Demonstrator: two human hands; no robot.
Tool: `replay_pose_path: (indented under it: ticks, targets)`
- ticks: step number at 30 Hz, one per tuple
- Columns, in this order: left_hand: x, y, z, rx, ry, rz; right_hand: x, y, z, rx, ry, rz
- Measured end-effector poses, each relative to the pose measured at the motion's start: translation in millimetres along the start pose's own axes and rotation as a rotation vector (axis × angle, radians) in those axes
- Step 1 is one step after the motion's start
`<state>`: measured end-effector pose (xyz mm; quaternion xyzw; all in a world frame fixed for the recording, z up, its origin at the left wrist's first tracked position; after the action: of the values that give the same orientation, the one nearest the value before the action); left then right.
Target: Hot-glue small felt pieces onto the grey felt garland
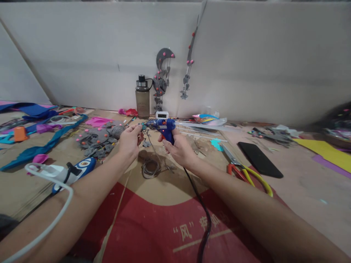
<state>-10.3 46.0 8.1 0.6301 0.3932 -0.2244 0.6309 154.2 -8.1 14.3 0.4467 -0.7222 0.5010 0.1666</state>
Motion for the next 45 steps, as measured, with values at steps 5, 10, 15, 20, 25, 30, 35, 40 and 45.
replay_pose_path:
  ticks: [5, 10, 15, 20, 25, 30, 35, 40, 45]
  targets:
    - [0.3, 0.3, 2.3, -0.001, 0.008, 0.000, 6.9, -1.2, 1.3, 0.021, 0.023, 0.040]
    - [2.9, -0.4, 2.1, 0.001, 0.020, -0.019, 11.8, -0.3, 2.3, -0.013, -0.020, 0.097]
    - [3.2, -0.3, 1.1, -0.009, 0.034, -0.004, 9.7, 0.1, 3.0, -0.041, -0.032, 0.155]
    - [2.8, -0.4, 0.5, -0.003, 0.031, 0.015, 8.7, -0.2, 3.8, -0.045, -0.035, 0.184]
    - [3.3, -0.6, 0.3, 0.010, 0.033, 0.012, 9.7, 0.1, 4.6, -0.042, -0.040, 0.207]
    - [2.3, 0.3, 1.7, -0.008, 0.019, 0.024, 9.0, -0.2, 4.8, -0.053, -0.012, 0.237]
    - [1.3, 0.5, 1.7, -0.015, 0.025, 0.033, 8.4, -0.7, 4.4, -0.067, -0.017, 0.244]
    - [3.1, -0.2, 1.0, 0.004, 0.022, 0.019, 9.0, 0.1, 4.2, -0.060, -0.026, 0.243]
    - [3.6, -0.5, 0.3, -0.021, 0.021, 0.020, 8.4, -0.1, 4.6, -0.076, -0.039, 0.215]
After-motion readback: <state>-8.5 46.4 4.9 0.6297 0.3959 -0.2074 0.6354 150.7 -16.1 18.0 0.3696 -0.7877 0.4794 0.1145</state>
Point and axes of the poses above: each hand's wrist, its own z-axis away from the middle knuckle, its own y-axis out of the palm, x = y × z, the point moved 3 cm from there along -z, towards the middle knuckle, and after that the axes turned 12 degrees about z, right-handed, at the moved point
